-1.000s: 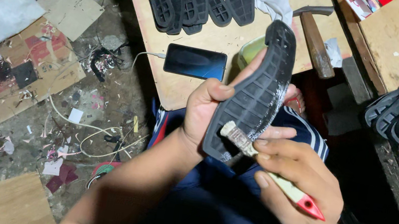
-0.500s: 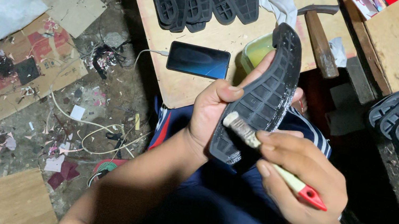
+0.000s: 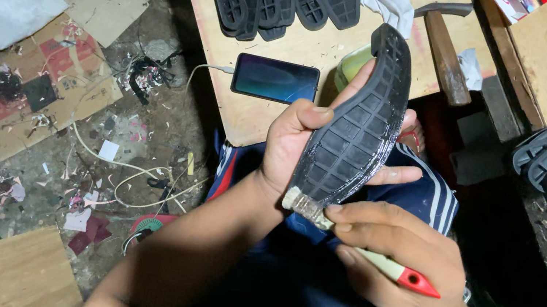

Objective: The person holds a rubber shoe sole in one hand and uses a brush to spread adhesive from a container over the sole's surface, turning the sole to coat different areas. They finish one sole and set it aside among other soles on the workbench.

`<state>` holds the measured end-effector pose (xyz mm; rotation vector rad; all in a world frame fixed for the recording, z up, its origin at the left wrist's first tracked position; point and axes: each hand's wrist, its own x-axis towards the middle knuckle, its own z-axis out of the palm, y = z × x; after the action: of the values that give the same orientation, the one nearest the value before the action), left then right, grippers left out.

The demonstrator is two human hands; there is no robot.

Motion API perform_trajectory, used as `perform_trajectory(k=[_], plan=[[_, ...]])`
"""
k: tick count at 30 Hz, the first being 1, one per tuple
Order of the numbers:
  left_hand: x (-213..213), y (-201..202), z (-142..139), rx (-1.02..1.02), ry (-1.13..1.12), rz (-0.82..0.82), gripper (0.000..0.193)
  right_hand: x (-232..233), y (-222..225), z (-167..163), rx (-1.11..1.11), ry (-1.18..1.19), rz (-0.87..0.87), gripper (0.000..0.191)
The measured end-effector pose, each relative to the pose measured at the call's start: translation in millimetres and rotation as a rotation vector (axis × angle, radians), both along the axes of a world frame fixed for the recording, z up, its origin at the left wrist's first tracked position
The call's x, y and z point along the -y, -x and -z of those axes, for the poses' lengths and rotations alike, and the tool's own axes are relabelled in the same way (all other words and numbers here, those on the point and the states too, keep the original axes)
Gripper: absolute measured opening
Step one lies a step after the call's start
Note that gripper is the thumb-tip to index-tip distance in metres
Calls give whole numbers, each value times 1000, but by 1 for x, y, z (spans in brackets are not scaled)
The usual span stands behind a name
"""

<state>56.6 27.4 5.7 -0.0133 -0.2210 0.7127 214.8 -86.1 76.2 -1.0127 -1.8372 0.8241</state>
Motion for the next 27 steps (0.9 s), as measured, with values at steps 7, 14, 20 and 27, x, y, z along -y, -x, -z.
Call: perform_trajectory(k=[7, 14, 20, 27], plan=[[-8, 7, 1, 14, -3, -50, 82, 2, -5, -5, 0, -35, 15, 19], [-10, 6, 2, 17, 11, -84, 87, 3, -1, -6, 1, -73, 14, 16], [-12, 9, -2, -21, -43, -116, 90, 10, 2, -2, 43, -80, 182, 16], [-12, 32, -23, -120, -158, -226, 98, 11, -6, 10, -146, -85, 189, 15]])
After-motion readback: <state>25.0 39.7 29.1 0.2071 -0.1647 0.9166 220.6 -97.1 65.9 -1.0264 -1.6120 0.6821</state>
